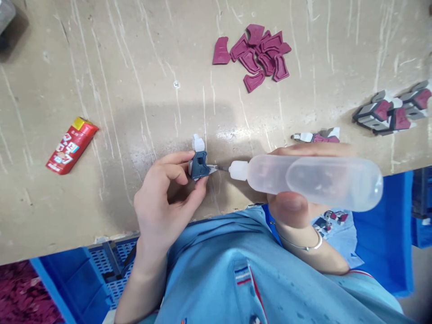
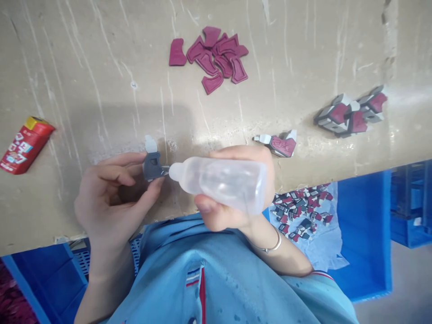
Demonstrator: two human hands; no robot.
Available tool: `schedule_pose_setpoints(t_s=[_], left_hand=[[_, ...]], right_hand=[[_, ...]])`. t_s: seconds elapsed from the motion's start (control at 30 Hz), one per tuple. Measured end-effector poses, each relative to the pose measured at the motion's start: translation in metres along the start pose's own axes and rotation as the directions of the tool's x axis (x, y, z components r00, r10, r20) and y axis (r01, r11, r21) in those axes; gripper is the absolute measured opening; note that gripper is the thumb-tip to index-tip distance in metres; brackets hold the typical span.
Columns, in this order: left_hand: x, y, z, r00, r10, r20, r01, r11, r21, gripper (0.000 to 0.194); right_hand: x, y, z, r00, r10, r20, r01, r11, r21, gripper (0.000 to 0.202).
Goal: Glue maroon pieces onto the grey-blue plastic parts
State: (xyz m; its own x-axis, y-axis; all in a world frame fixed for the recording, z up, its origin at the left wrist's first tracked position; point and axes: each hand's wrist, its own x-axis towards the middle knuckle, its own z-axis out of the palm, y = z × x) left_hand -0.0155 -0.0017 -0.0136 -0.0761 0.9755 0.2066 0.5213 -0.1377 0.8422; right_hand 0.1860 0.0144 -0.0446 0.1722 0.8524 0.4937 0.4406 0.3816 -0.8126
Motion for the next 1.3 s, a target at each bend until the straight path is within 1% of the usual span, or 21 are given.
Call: schedule_pose_setpoints(t_s=[0.07,0.1,0.2,0.3,0.43,0.57,0.67,0.73,0.9,0.97,1.03,1.07,1.1,1.13,1.17,1.2,1.23,1.27,1.3], left_hand=[[0.0,0.0,0.0,1.0,-0.005,-0.008,0.004,1.0,-0.026,0.035],[0.001,0.0,0.0,1.0,-0.01,-0.01,0.009,0.999,-0.042,0.036],[0.001,0.0,0.0,1.0,-0.024,-0.012,0.023,0.997,-0.078,0.036],[0.001,0.0,0.0,0.999,-0.03,-0.018,0.029,0.996,-0.09,0.036],[0.001,0.002,-0.001,0.998,-0.057,-0.004,0.057,0.996,-0.07,0.036],[0.001,0.002,-0.002,0.998,-0.062,-0.004,0.062,0.994,-0.094,0.036],[0.002,0.001,-0.002,0.998,-0.055,-0.001,0.055,0.995,-0.089,0.036],[0.002,0.001,-0.002,0.999,-0.042,0.004,0.042,0.995,-0.09,0.036],[0.001,0.0,-0.001,0.999,-0.05,0.014,0.051,0.995,-0.084,0.036],[0.001,0.001,-0.001,0.998,-0.05,0.023,0.052,0.996,-0.071,0.036],[0.001,0.0,-0.001,0.999,-0.037,0.021,0.038,0.998,-0.046,0.036],[0.002,0.0,-0.001,0.999,-0.024,0.02,0.025,0.999,-0.037,0.035],[0.002,-0.001,-0.001,1.0,-0.011,0.018,0.012,0.999,-0.034,0.035],[0.002,-0.002,-0.001,1.0,0.002,0.019,-0.002,0.999,-0.037,0.035],[0.003,-0.003,-0.001,1.0,0.018,0.019,-0.017,0.999,-0.043,0.035],[0.003,-0.005,0.0,0.999,0.029,0.018,-0.028,0.998,-0.051,0.035],[0.003,-0.006,0.0,0.999,0.037,0.015,-0.036,0.998,-0.059,0.035],[0.004,-0.007,0.0,0.999,0.044,0.006,-0.044,0.997,-0.065,0.035],[0.004,-0.008,0.0,0.999,0.051,-0.006,-0.051,0.996,-0.067,0.035]], right_hand=[[0.008,0.001,0.008,0.986,-0.113,-0.124,0.113,0.994,-0.011,0.038],[0.013,0.0,0.012,0.98,-0.141,-0.142,0.14,0.99,-0.017,0.037],[0.021,-0.005,0.015,0.992,-0.112,-0.063,0.112,0.994,-0.001,0.035],[0.023,-0.009,0.014,0.995,-0.094,-0.028,0.094,0.996,-0.005,0.036],[0.022,-0.01,0.013,0.994,-0.111,-0.012,0.111,0.993,-0.038,0.041],[0.022,-0.01,0.012,0.995,-0.094,0.044,0.095,0.995,-0.03,0.036],[0.022,-0.009,0.011,0.993,-0.111,0.036,0.111,0.994,0.009,0.033],[0.023,-0.008,0.011,0.993,-0.119,0.005,0.119,0.993,0.013,0.033],[0.019,-0.007,0.012,0.988,-0.137,-0.074,0.134,0.99,-0.034,0.038],[0.017,-0.005,0.012,0.988,-0.121,-0.094,0.117,0.992,-0.046,0.039],[0.016,-0.001,0.011,0.989,-0.076,-0.123,0.076,0.997,-0.004,0.04],[0.018,0.002,0.009,0.992,-0.019,-0.129,0.026,0.998,0.055,0.042],[0.022,0.005,0.005,0.992,0.074,-0.102,-0.059,0.989,0.139,0.046],[0.028,0.01,0.001,0.981,0.19,-0.026,-0.179,0.954,0.24,0.051],[0.036,0.014,-0.005,0.945,0.31,0.098,-0.325,0.88,0.345,0.054],[0.044,0.02,-0.012,0.873,0.413,0.258,-0.487,0.756,0.437,0.054],[0.053,0.026,-0.018,0.772,0.474,0.424,-0.636,0.577,0.513,0.049],[0.062,0.033,-0.024,0.669,0.481,0.567,-0.739,0.344,0.58,0.04],[0.069,0.041,-0.028,0.593,0.443,0.672,-0.768,0.062,0.637,0.031]])
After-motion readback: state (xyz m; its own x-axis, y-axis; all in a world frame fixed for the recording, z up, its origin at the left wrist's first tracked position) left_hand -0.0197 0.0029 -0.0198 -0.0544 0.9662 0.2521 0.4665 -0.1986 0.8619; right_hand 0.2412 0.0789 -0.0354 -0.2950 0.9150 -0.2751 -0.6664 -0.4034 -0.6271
